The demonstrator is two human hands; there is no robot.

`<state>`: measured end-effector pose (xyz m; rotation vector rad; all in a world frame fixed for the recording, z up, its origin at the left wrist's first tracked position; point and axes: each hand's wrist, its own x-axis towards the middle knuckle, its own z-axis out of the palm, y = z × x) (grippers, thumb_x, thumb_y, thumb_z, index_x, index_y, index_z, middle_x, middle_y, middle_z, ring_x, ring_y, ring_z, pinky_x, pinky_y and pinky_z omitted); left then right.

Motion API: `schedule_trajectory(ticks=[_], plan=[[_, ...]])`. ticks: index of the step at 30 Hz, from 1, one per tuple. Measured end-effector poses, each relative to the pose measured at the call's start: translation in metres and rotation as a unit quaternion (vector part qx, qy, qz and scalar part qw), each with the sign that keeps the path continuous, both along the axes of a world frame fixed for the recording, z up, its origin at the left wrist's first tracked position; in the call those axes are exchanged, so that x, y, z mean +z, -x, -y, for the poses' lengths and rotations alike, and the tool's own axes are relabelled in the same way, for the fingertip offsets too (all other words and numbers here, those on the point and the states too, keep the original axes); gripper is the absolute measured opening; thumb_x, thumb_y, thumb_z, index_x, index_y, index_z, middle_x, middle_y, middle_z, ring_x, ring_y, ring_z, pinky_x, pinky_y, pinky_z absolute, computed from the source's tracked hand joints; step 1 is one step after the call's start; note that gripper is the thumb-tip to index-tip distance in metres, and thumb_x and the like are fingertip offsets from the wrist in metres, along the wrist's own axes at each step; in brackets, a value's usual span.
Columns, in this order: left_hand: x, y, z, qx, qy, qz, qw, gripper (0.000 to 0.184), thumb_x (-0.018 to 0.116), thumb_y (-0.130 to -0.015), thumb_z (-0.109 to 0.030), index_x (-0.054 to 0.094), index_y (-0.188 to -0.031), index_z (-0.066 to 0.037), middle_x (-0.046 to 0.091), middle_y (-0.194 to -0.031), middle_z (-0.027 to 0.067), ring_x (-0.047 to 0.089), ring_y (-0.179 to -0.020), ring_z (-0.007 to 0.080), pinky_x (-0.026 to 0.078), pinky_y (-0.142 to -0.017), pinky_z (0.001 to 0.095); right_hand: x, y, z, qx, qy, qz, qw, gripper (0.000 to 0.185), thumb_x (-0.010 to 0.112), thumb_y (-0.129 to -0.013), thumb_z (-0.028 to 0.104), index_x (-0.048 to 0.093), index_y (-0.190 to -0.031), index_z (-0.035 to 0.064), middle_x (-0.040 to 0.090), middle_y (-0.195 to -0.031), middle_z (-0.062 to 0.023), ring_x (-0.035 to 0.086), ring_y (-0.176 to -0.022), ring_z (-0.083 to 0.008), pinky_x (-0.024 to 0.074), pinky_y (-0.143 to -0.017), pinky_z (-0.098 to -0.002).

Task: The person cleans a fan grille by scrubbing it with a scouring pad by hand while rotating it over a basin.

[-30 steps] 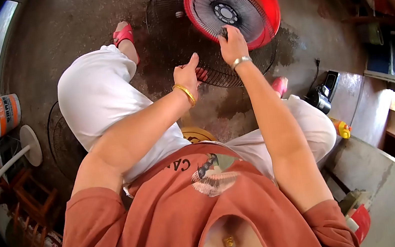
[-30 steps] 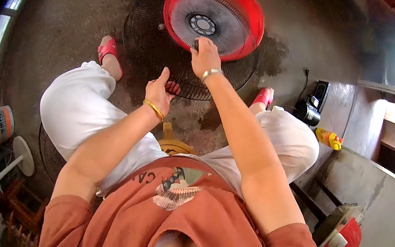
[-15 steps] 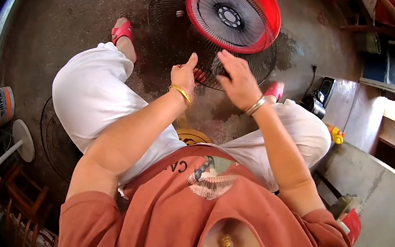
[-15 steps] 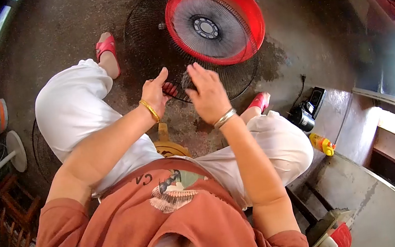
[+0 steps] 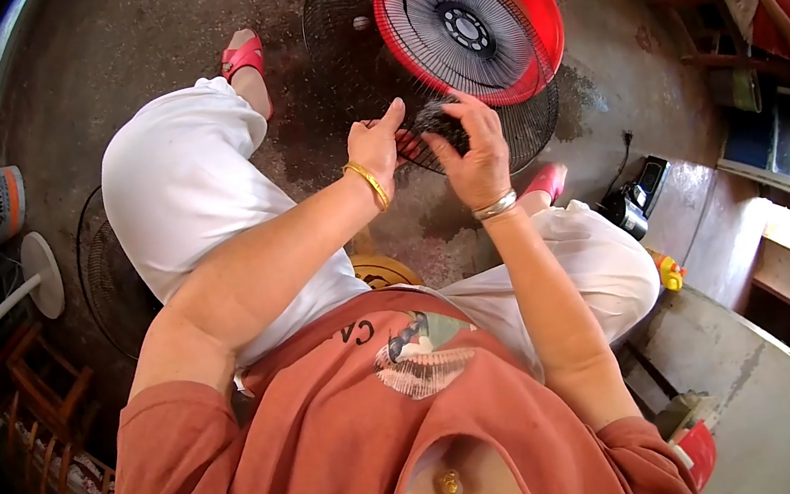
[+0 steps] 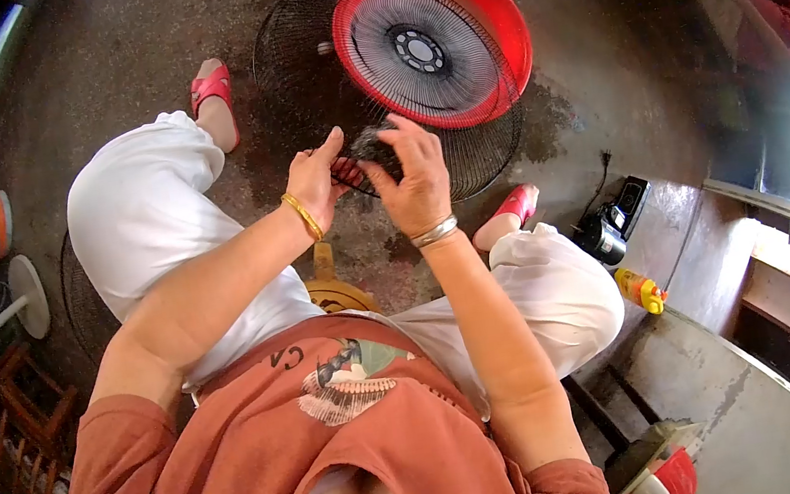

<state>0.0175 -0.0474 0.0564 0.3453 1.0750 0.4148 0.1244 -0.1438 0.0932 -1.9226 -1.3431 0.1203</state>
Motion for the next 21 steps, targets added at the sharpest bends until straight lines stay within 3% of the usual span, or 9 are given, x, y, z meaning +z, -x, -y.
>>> schedule_trajectory(ticks=[3, 6, 11, 15, 18, 21], plan=[[-0.002, 0.004, 0.003, -0.027, 0.005, 0.036, 0.999, 0.033, 0.066, -0.089, -0.028, 0.043, -0.086, -0.004, 0.048, -0.075, 0.0050, 0.053, -0.063, 0.0166, 0.052, -0.060, 0.0343, -0.002, 0.000, -0.011, 0.001, 0.006, 0.049, 0.999, 0.032, 0.076, -0.071, 0.013, 0.061, -0.098, 0.0065, 0.057, -0.112, -0.0140, 0.053, -0.099, -0.0349, 0.0446, -0.084, -0.0419], [0.009, 0.000, 0.009, 0.016, 0.017, -0.040, 0.999, 0.033, 0.067, -0.089, -0.027, 0.043, -0.083, -0.005, 0.047, -0.074, 0.0053, 0.052, -0.064, 0.0165, 0.052, -0.060, 0.0344, -0.032, -0.032, -0.035, -0.053, 0.000, 0.091, 0.994, 0.024, 0.076, -0.071, 0.013, 0.063, -0.090, 0.0062, 0.057, -0.101, -0.0127, 0.053, -0.094, -0.0340, 0.0430, -0.083, -0.0416], [0.006, 0.002, 0.009, 0.010, 0.022, -0.059, 0.998, 0.035, 0.068, -0.088, -0.028, 0.042, -0.083, -0.006, 0.046, -0.073, 0.0057, 0.052, -0.064, 0.0170, 0.052, -0.060, 0.0354, -0.078, -0.089, -0.074, -0.165, 0.157, 0.057, 0.972, 0.023, 0.074, -0.074, 0.024, 0.065, -0.090, 0.0096, 0.058, -0.098, -0.0124, 0.054, -0.094, -0.0348, 0.0447, -0.082, -0.0428], [-0.016, 0.011, 0.002, -0.011, 0.022, -0.010, 1.000, 0.035, 0.068, -0.088, -0.028, 0.042, -0.081, -0.006, 0.046, -0.071, 0.0053, 0.051, -0.061, 0.0173, 0.050, -0.058, 0.0346, -0.056, -0.061, -0.059, -0.073, 0.084, 0.039, 0.993, 0.020, 0.073, -0.074, 0.018, 0.065, -0.091, 0.0088, 0.057, -0.098, -0.0128, 0.054, -0.094, -0.0338, 0.0442, -0.083, -0.0422], [-0.002, 0.008, 0.009, 0.006, 0.044, -0.065, 0.997, 0.034, 0.068, -0.088, -0.027, 0.042, -0.080, -0.007, 0.045, -0.069, 0.0046, 0.049, -0.059, 0.0173, 0.049, -0.057, 0.0331, -0.020, -0.025, -0.036, -0.015, 0.066, -0.008, 0.998, 0.019, 0.072, -0.073, 0.011, 0.065, -0.091, 0.0079, 0.056, -0.099, -0.0126, 0.054, -0.094, -0.0330, 0.0444, -0.082, -0.0409], [-0.014, 0.010, 0.010, -0.004, 0.045, -0.025, 0.999, 0.043, 0.073, -0.083, -0.029, 0.040, -0.092, -0.004, 0.050, -0.075, 0.0092, 0.054, -0.057, 0.0190, 0.052, -0.053, 0.0340, -0.023, -0.019, -0.033, -0.024, 0.053, -0.028, 0.998, 0.018, 0.072, -0.074, 0.011, 0.065, -0.090, 0.0081, 0.056, -0.097, -0.0128, 0.053, -0.094, -0.0331, 0.0444, -0.082, -0.0411]])
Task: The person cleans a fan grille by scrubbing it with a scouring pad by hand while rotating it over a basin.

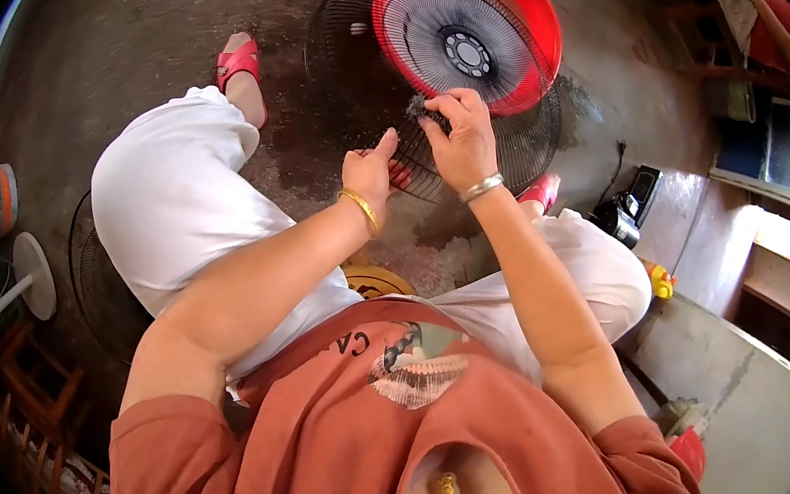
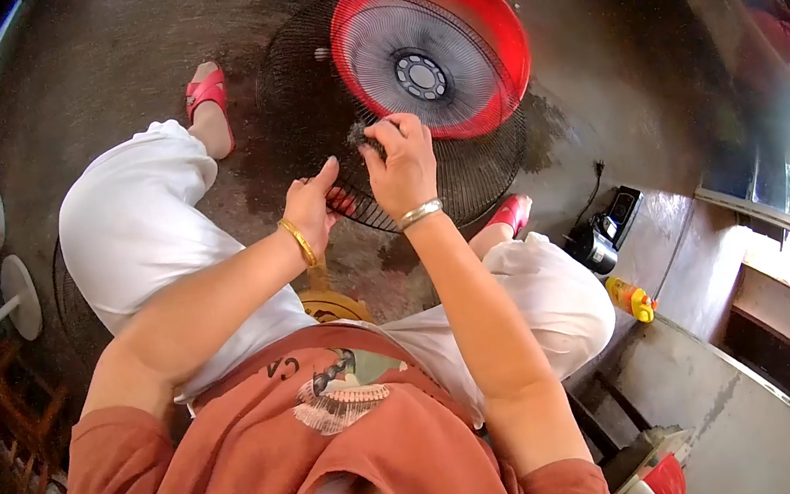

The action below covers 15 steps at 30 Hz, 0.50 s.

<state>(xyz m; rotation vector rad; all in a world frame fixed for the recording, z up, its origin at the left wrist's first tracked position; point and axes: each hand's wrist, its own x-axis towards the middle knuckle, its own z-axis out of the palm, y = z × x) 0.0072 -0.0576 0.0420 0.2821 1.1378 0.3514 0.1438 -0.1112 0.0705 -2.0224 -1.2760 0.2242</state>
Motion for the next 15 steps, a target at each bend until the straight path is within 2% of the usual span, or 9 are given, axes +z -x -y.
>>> schedule_trajectory(ticks=[1, 4, 6, 10, 11, 14, 15], plan=[[-0.002, 0.000, 0.002, 0.010, -0.002, -0.006, 1.000, 0.043, 0.074, -0.083, -0.029, 0.040, -0.092, -0.003, 0.050, -0.076, 0.0095, 0.054, -0.057, 0.0191, 0.052, -0.053, 0.0344, -0.006, -0.003, -0.002, -0.007, -0.005, -0.012, 1.000, 0.018, 0.072, -0.074, 0.011, 0.065, -0.090, 0.0082, 0.055, -0.097, -0.0129, 0.053, -0.094, -0.0332, 0.0444, -0.082, -0.0413], [-0.004, 0.005, 0.009, 0.015, -0.005, -0.023, 1.000, 0.042, 0.072, -0.084, -0.028, 0.039, -0.093, -0.003, 0.048, -0.076, 0.0086, 0.052, -0.060, 0.0186, 0.053, -0.056, 0.0353, -0.041, -0.036, -0.015, -0.059, 0.029, 0.049, 0.997, 0.017, 0.072, -0.075, 0.013, 0.064, -0.089, 0.0087, 0.055, -0.097, -0.0132, 0.053, -0.093, -0.0340, 0.0449, -0.082, -0.0423], [-0.001, 0.008, 0.013, -0.011, 0.005, -0.033, 0.999, 0.038, 0.068, -0.088, -0.027, 0.038, -0.094, -0.004, 0.046, -0.076, 0.0056, 0.050, -0.062, 0.0169, 0.052, -0.061, 0.0356, -0.063, -0.065, -0.024, -0.102, 0.102, 0.092, 0.985, 0.017, 0.073, -0.075, 0.016, 0.064, -0.088, 0.0089, 0.055, -0.097, -0.0138, 0.053, -0.093, -0.0351, 0.0455, -0.081, -0.0434], [0.008, -0.004, -0.007, -0.015, -0.041, -0.027, 0.999, 0.044, 0.071, -0.085, -0.030, 0.037, -0.095, -0.005, 0.046, -0.077, 0.0070, 0.052, -0.064, 0.0175, 0.053, -0.062, 0.0352, -0.057, -0.079, -0.044, -0.113, 0.098, 0.131, 0.980, 0.017, 0.073, -0.075, 0.016, 0.064, -0.089, 0.0107, 0.055, -0.100, -0.0148, 0.053, -0.095, -0.0359, 0.0461, -0.081, -0.0437], [0.007, -0.005, -0.006, -0.019, -0.042, -0.034, 0.998, 0.046, 0.072, -0.084, -0.031, 0.036, -0.094, -0.005, 0.046, -0.077, 0.0073, 0.053, -0.065, 0.0173, 0.053, -0.061, 0.0350, -0.058, -0.079, -0.045, -0.123, 0.099, 0.122, 0.980, 0.018, 0.073, -0.075, 0.017, 0.065, -0.090, 0.0108, 0.056, -0.098, -0.0170, 0.055, -0.092, -0.0370, 0.0471, -0.080, -0.0450], [-0.002, 0.000, -0.003, -0.022, -0.028, -0.042, 0.998, 0.046, 0.072, -0.084, -0.031, 0.035, -0.094, -0.005, 0.046, -0.077, 0.0071, 0.052, -0.064, 0.0168, 0.053, -0.062, 0.0345, -0.043, -0.068, -0.036, -0.058, 0.191, 0.042, 0.979, 0.021, 0.074, -0.074, 0.019, 0.066, -0.091, 0.0093, 0.057, -0.096, -0.0202, 0.058, -0.088, -0.0385, 0.0479, -0.078, -0.0461], [0.001, 0.000, -0.005, -0.020, -0.028, -0.041, 0.999, 0.046, 0.072, -0.084, -0.031, 0.035, -0.094, -0.006, 0.046, -0.077, 0.0071, 0.052, -0.064, 0.0168, 0.053, -0.062, 0.0346, -0.033, -0.061, -0.032, -0.056, 0.180, 0.017, 0.982, 0.023, 0.075, -0.073, 0.021, 0.066, -0.091, 0.0083, 0.058, -0.095, -0.0227, 0.059, -0.085, -0.0397, 0.0485, -0.076, -0.0464]])
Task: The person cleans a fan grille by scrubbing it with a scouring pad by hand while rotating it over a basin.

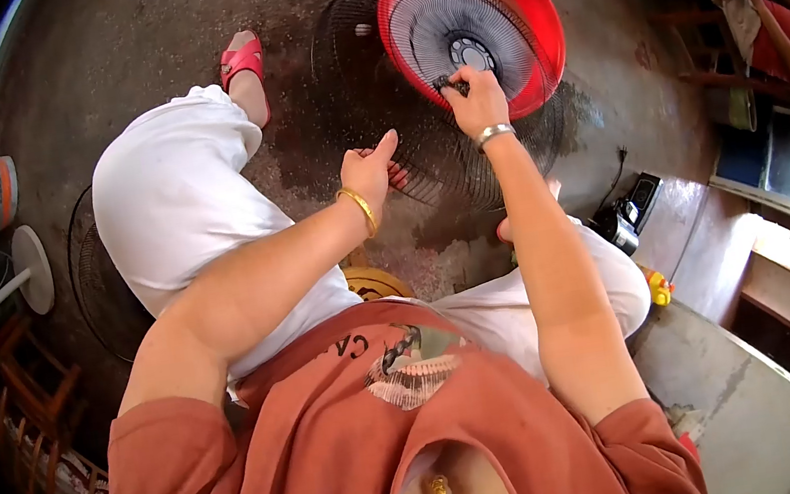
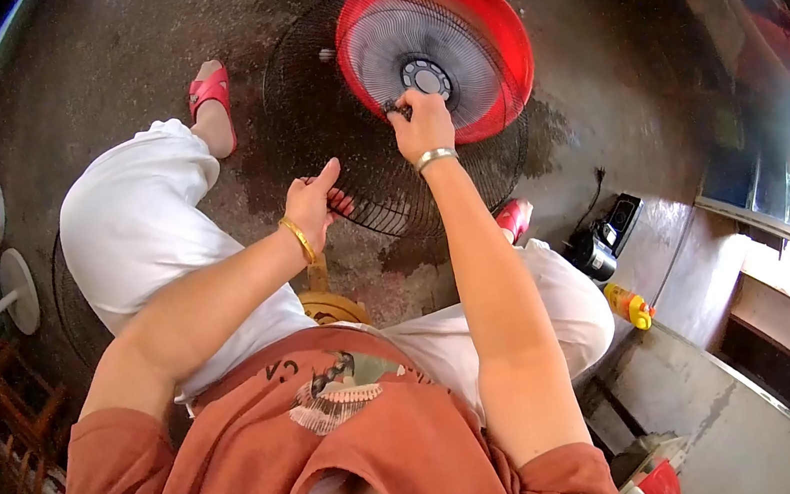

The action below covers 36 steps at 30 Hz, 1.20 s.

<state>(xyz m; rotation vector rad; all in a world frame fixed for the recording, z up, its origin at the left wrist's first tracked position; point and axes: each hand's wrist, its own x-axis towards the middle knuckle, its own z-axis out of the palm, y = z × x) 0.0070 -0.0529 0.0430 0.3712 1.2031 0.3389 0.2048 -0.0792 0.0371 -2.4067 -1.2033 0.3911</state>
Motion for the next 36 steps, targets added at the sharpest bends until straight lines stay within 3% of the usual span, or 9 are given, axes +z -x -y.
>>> schedule_trajectory(ticks=[3, 7, 11, 15, 19, 24, 28, 31, 36], plan=[[0.004, 0.004, 0.004, -0.006, 0.010, -0.001, 1.000, 0.046, 0.072, -0.084, -0.032, 0.035, -0.093, -0.006, 0.046, -0.077, 0.0070, 0.051, -0.063, 0.0168, 0.053, -0.061, 0.0349, 0.013, -0.002, 0.003, 0.001, 0.051, -0.071, 0.996, 0.023, 0.074, -0.074, 0.020, 0.065, -0.091, 0.0082, 0.058, -0.096, -0.0227, 0.059, -0.086, -0.0392, 0.0484, -0.077, -0.0458], [0.002, 0.006, 0.007, -0.015, 0.015, 0.000, 1.000, 0.047, 0.072, -0.084, -0.032, 0.034, -0.093, -0.006, 0.045, -0.076, 0.0068, 0.050, -0.061, 0.0166, 0.053, -0.061, 0.0352, -0.011, -0.009, 0.006, 0.034, 0.010, 0.134, 0.990, 0.021, 0.073, -0.075, 0.017, 0.064, -0.094, 0.0122, 0.054, -0.102, -0.0169, 0.055, -0.096, -0.0371, 0.0481, -0.081, -0.0451], [0.005, 0.003, -0.001, -0.017, -0.022, 0.011, 1.000, 0.047, 0.072, -0.085, -0.033, 0.035, -0.093, -0.006, 0.045, -0.076, 0.0064, 0.051, -0.062, 0.0166, 0.053, -0.063, 0.0349, -0.007, -0.015, -0.006, 0.024, -0.011, 0.174, 0.984, 0.022, 0.073, -0.075, 0.017, 0.063, -0.094, 0.0121, 0.052, -0.104, -0.0146, 0.052, -0.100, -0.0359, 0.0476, -0.083, -0.0441], [0.004, 0.004, 0.000, -0.024, -0.011, 0.015, 1.000, 0.047, 0.071, -0.085, -0.034, 0.035, -0.093, -0.006, 0.045, -0.076, 0.0066, 0.051, -0.064, 0.0168, 0.053, -0.062, 0.0352, 0.015, -0.021, -0.014, -0.082, -0.003, -0.046, 0.996, 0.029, 0.072, -0.075, 0.029, 0.066, -0.095, 0.0093, 0.063, -0.096, -0.0207, 0.060, -0.093, -0.0379, 0.0484, -0.083, -0.0440], [0.012, 0.004, -0.001, -0.021, -0.007, 0.017, 1.000, 0.047, 0.071, -0.085, -0.034, 0.035, -0.093, -0.005, 0.045, -0.077, 0.0071, 0.051, -0.064, 0.0168, 0.053, -0.062, 0.0357, 0.019, -0.005, -0.015, 0.049, -0.003, -0.021, 0.999, 0.032, 0.070, -0.075, 0.032, 0.067, -0.096, 0.0083, 0.064, -0.093, -0.0241, 0.061, -0.089, -0.0400, 0.0487, -0.081, -0.0450], [0.001, 0.010, 0.004, -0.023, 0.010, 0.004, 1.000, 0.048, 0.071, -0.085, -0.033, 0.034, -0.095, -0.005, 0.045, -0.077, 0.0076, 0.051, -0.065, 0.0169, 0.053, -0.063, 0.0360, 0.001, -0.006, -0.019, -0.005, 0.090, 0.053, 0.995, 0.021, 0.072, -0.076, 0.023, 0.065, -0.091, 0.0114, 0.057, -0.100, -0.0167, 0.055, -0.100, -0.0356, 0.0480, -0.084, -0.0440], [0.004, 0.010, 0.004, -0.024, 0.007, 0.002, 1.000, 0.048, 0.072, -0.084, -0.034, 0.034, -0.094, -0.006, 0.045, -0.077, 0.0079, 0.051, -0.064, 0.0170, 0.053, -0.062, 0.0356, 0.001, -0.011, -0.024, 0.014, 0.046, 0.212, 0.976, 0.022, 0.071, -0.076, 0.023, 0.065, -0.095, 0.0130, 0.055, -0.107, -0.0145, 0.056, -0.100, -0.0336, 0.0490, -0.083, -0.0447], [0.004, 0.009, 0.001, -0.019, 0.005, 0.005, 1.000, 0.048, 0.072, -0.084, -0.034, 0.034, -0.093, -0.006, 0.045, -0.077, 0.0080, 0.051, -0.064, 0.0170, 0.053, -0.062, 0.0348, 0.014, -0.013, -0.035, -0.116, 0.088, 0.062, 0.987, 0.026, 0.071, -0.075, 0.024, 0.064, -0.098, 0.0138, 0.055, -0.107, -0.0158, 0.058, -0.098, -0.0346, 0.0493, -0.083, -0.0442], [0.007, 0.005, -0.003, -0.023, 0.011, -0.002, 1.000, 0.048, 0.073, -0.083, -0.034, 0.034, -0.092, -0.007, 0.045, -0.077, 0.0079, 0.051, -0.064, 0.0167, 0.053, -0.062, 0.0341, 0.013, -0.012, -0.054, -0.007, 0.053, 0.019, 0.998, 0.029, 0.067, -0.074, 0.028, 0.067, -0.100, 0.0158, 0.061, -0.101, -0.0214, 0.059, -0.098, -0.0382, 0.0486, -0.086, -0.0447]])
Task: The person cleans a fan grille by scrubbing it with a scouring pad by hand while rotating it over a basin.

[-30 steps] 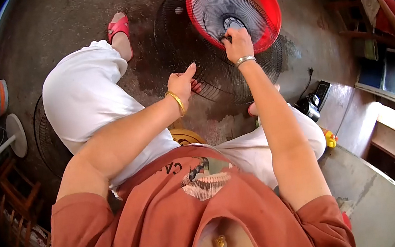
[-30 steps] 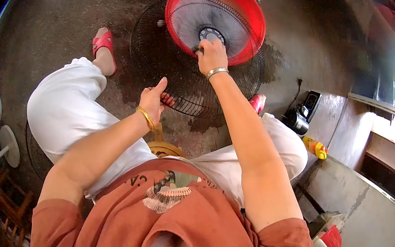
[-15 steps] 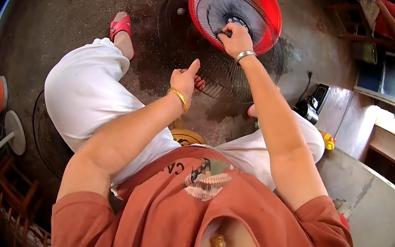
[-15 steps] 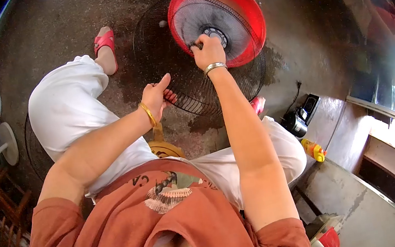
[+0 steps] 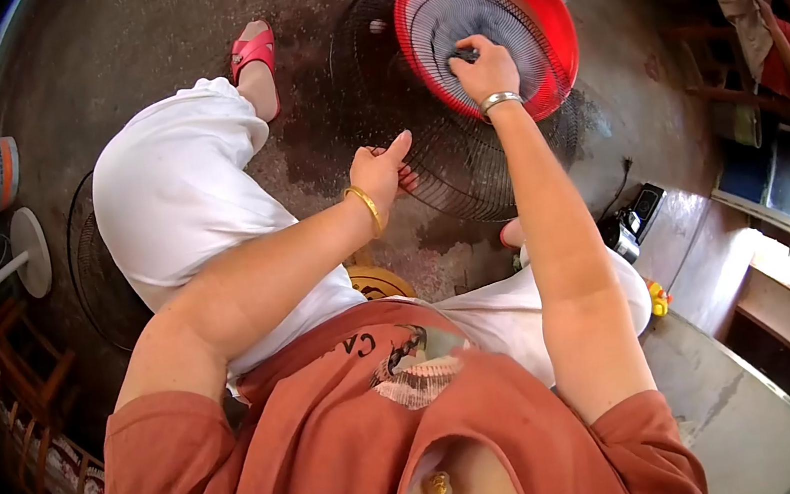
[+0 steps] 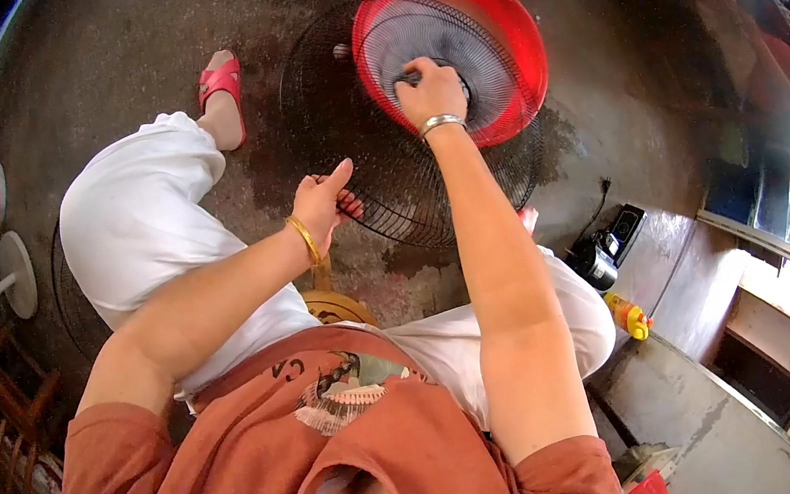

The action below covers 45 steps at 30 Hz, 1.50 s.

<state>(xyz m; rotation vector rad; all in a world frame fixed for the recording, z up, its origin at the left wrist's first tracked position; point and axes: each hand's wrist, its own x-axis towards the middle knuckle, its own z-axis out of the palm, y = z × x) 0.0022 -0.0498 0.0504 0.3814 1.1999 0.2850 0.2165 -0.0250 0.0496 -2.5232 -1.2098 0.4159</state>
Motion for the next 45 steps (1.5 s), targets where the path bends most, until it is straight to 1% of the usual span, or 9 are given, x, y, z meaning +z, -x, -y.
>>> schedule_trajectory(ticks=[6, 10, 13, 18, 25, 29, 33, 40, 45], plan=[[-0.012, 0.001, -0.002, 0.006, -0.006, -0.023, 1.000, 0.047, 0.073, -0.083, -0.034, 0.034, -0.090, -0.007, 0.045, -0.075, 0.0073, 0.050, -0.061, 0.0163, 0.053, -0.060, 0.0334, -0.010, 0.004, -0.009, 0.101, 0.074, 0.136, 0.983, 0.020, 0.060, -0.080, 0.018, 0.071, -0.097, 0.0164, 0.061, -0.103, -0.0179, 0.061, -0.099, -0.0343, 0.0505, -0.085, -0.0434], [-0.012, -0.001, -0.007, -0.003, -0.013, -0.012, 1.000, 0.046, 0.073, -0.084, -0.032, 0.034, -0.088, -0.008, 0.044, -0.074, 0.0065, 0.050, -0.060, 0.0160, 0.053, -0.058, 0.0330, 0.023, -0.010, -0.034, 0.084, 0.232, 0.107, 0.963, 0.022, 0.059, -0.080, 0.015, 0.071, -0.099, 0.0152, 0.063, -0.112, -0.0168, 0.062, -0.102, -0.0345, 0.0503, -0.088, -0.0427], [-0.009, 0.000, -0.008, 0.005, -0.008, -0.007, 1.000, 0.045, 0.073, -0.084, -0.031, 0.034, -0.087, -0.008, 0.044, -0.074, 0.0063, 0.049, -0.059, 0.0157, 0.053, -0.058, 0.0331, 0.025, -0.025, -0.046, 0.073, 0.152, -0.009, 0.986, 0.025, 0.060, -0.078, 0.017, 0.070, -0.100, 0.0145, 0.065, -0.109, -0.0165, 0.062, -0.101, -0.0342, 0.0500, -0.089, -0.0410], [-0.008, -0.001, -0.008, -0.013, -0.003, -0.023, 1.000, 0.044, 0.072, -0.085, -0.030, 0.034, -0.086, -0.008, 0.045, -0.074, 0.0065, 0.050, -0.059, 0.0153, 0.053, -0.057, 0.0333, -0.016, -0.003, -0.036, 0.026, 0.099, 0.014, 0.995, 0.022, 0.061, -0.078, 0.021, 0.071, -0.097, 0.0210, 0.065, -0.110, -0.0151, 0.062, -0.101, -0.0359, 0.0501, -0.088, -0.0422], [-0.019, 0.006, -0.010, -0.050, -0.024, -0.035, 0.998, 0.043, 0.071, -0.084, -0.032, 0.038, -0.088, -0.005, 0.047, -0.073, 0.0064, 0.051, -0.057, 0.0156, 0.053, -0.052, 0.0333, -0.003, -0.044, -0.023, 0.154, 0.301, 0.145, 0.930, 0.023, 0.061, -0.079, 0.019, 0.071, -0.100, 0.0164, 0.063, -0.114, -0.0159, 0.062, -0.103, -0.0336, 0.0506, -0.089, -0.0412], [-0.021, 0.006, -0.009, -0.051, -0.011, -0.032, 0.998, 0.043, 0.071, -0.084, -0.034, 0.040, -0.089, -0.005, 0.047, -0.073, 0.0063, 0.051, -0.056, 0.0157, 0.052, -0.050, 0.0330, 0.024, -0.061, 0.004, 0.055, 0.108, -0.074, 0.990, 0.025, 0.068, -0.074, 0.026, 0.071, -0.095, 0.0119, 0.069, -0.098, -0.0141, 0.066, -0.088, -0.0294, 0.0514, -0.080, -0.0383], [-0.021, 0.007, -0.011, -0.051, -0.019, -0.013, 0.998, 0.046, 0.072, -0.083, -0.036, 0.039, -0.086, -0.005, 0.043, -0.071, 0.0064, 0.050, -0.056, 0.0178, 0.054, -0.052, 0.0372, 0.025, -0.057, 0.060, -0.033, -0.063, -0.231, 0.970, 0.027, 0.075, -0.072, 0.022, 0.071, -0.094, 0.0070, 0.069, -0.084, -0.0065, 0.064, -0.078, -0.0163, 0.0495, -0.073, -0.0286], [-0.022, 0.006, -0.016, -0.075, 0.000, 0.007, 0.997, 0.045, 0.070, -0.084, -0.040, 0.044, -0.073, -0.005, 0.045, -0.066, 0.0057, 0.051, -0.057, 0.0193, 0.053, -0.056, 0.0384, 0.042, -0.033, 0.148, -0.178, -0.195, -0.333, 0.905, 0.024, 0.075, -0.077, 0.014, 0.070, -0.098, 0.0039, 0.067, -0.087, -0.0013, 0.059, -0.076, -0.0090, 0.0478, -0.072, -0.0227], [-0.022, 0.006, -0.022, -0.066, -0.012, 0.024, 0.997, 0.043, 0.069, -0.085, -0.040, 0.046, -0.076, -0.004, 0.046, -0.065, 0.0065, 0.052, -0.054, 0.0207, 0.053, -0.054, 0.0393, 0.053, -0.010, 0.199, -0.195, -0.219, -0.220, 0.930, 0.024, 0.075, -0.077, 0.015, 0.069, -0.098, 0.0052, 0.068, -0.088, -0.0035, 0.060, -0.080, -0.0126, 0.0482, -0.077, -0.0260]])
